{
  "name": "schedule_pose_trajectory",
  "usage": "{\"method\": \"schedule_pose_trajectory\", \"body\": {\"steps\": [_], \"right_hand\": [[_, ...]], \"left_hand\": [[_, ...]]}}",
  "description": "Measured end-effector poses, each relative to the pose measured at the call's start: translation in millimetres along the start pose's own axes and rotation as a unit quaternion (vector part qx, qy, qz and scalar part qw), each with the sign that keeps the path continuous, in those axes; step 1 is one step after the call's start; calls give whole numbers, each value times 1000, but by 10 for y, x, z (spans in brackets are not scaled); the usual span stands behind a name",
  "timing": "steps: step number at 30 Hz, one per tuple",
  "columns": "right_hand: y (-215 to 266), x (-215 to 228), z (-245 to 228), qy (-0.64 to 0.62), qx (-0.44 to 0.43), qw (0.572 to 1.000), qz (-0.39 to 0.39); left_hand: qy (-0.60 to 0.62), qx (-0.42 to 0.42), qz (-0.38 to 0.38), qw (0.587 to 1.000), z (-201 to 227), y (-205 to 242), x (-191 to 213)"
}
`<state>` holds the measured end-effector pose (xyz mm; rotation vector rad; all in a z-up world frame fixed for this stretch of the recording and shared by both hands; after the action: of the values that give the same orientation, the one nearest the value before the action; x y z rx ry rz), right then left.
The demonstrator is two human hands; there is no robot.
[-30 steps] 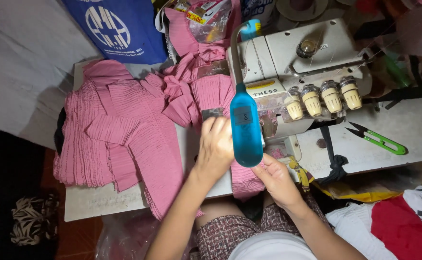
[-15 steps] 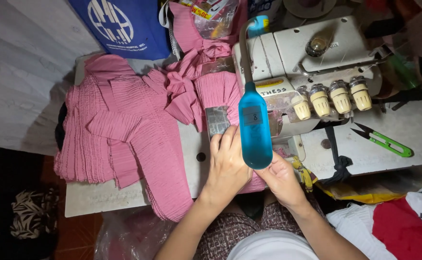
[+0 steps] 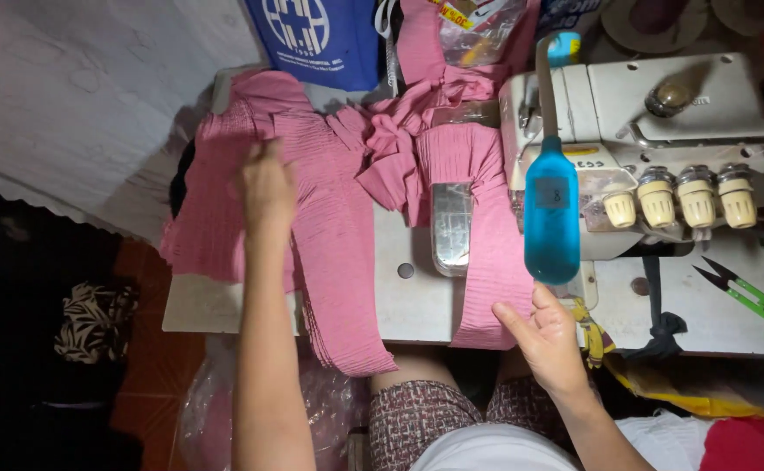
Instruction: The person is organizing and folding pink pleated fabric strips on a sewing machine table.
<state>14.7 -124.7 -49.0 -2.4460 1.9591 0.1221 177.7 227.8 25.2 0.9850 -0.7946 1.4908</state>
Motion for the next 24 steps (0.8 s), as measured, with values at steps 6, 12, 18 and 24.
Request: {"method": "schedule_pose_trajectory", "body": {"steps": [6, 12, 18, 24], "right_hand": [[34, 84, 205, 42, 19, 999, 16], [3, -34, -16, 14, 36, 999, 4], [56, -95, -147, 13, 126, 992, 30], [195, -125, -153, 97, 140, 983, 67]], "left_hand": [[-99, 136, -51, 984, -972, -128, 110], [-229, 35, 165, 959, -1092, 79, 203], [-319, -4, 263, 911, -843, 321, 216], [-24, -169, 233, 957, -670, 546, 399]]}}
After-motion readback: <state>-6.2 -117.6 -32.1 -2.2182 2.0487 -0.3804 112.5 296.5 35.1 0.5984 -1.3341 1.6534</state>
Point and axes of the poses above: each hand's wrist, its own y-axis away from the middle knuckle, its own x-axis out of the back of the hand, z = x × y, the point moved 6 cm from there along -y, towards the middle knuckle, and after that the axes turned 15 degrees about -z, right-handed, at the moved point
